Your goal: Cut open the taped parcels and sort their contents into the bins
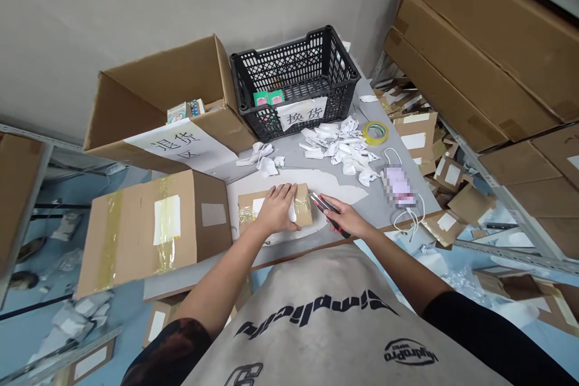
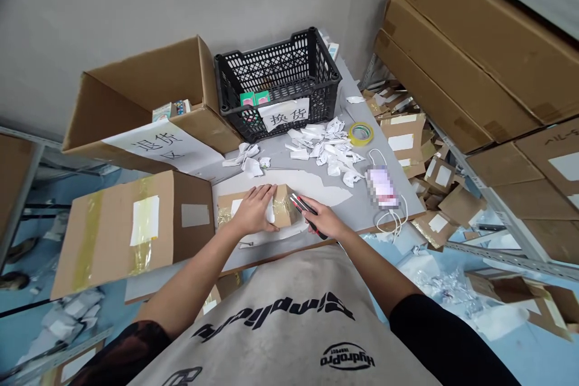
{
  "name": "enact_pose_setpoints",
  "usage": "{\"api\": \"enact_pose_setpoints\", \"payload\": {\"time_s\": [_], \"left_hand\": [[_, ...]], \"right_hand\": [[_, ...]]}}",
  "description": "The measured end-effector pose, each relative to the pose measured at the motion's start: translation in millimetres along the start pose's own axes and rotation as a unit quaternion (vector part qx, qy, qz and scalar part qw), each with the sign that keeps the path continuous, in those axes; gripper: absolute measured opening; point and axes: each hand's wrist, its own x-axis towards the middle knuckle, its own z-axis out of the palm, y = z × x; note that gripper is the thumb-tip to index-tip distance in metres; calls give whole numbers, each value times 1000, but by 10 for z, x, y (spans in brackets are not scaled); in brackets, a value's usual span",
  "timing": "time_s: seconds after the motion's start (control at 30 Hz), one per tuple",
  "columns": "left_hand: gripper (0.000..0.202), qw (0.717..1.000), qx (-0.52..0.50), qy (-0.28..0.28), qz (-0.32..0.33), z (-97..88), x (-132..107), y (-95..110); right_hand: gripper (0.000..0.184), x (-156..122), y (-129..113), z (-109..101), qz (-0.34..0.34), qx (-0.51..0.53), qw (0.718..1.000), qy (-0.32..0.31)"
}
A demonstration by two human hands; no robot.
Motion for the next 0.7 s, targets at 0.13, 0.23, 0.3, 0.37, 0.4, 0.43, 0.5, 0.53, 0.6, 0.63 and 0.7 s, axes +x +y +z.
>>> {"api": "enact_pose_setpoints", "payload": {"time_s": [0.13,0.23,0.3,0.37,0.4,0.43,0.5,0.53,0.6,0.63,0.7], "left_hand": [[132,1000,-8,-8,-9,-47,0,8],[131,1000,-12,-5,-11,-60,3,-6],[131,1000,-14,-1,-12,-52,4,-24],[131,1000,-14,0,-14,-40,4,-40],[131,1000,-14,-1,-15,-35,2,-46],[131,1000,-14,-3,-16,-31,1,-50],[131,1000,-14,-5,-18,-31,-4,-55],[131,1000,-15,-5,-19,-32,-6,-56],[131,1000,-15,-4,-20,-36,-10,-57],[130,1000,-16,-4,-21,-37,-12,-59],[131,1000,-15,-5,-23,-38,-14,-63]], "right_hand": [[59,43,11,6,1,4,1000,-7],[60,56,42,29,-3,2,1000,-12],[59,62,53,54,-6,-6,1000,-5],[59,69,49,79,-9,-14,1000,9],[58,72,43,90,-9,-17,1000,16],[58,77,35,100,-9,-20,1000,22],[59,88,19,115,-7,-22,999,32],[59,95,12,121,-6,-24,999,36],[59,107,0,130,-5,-28,999,41],[58,112,-5,134,-6,-29,999,43],[57,119,-13,139,-8,-27,999,42]]}}
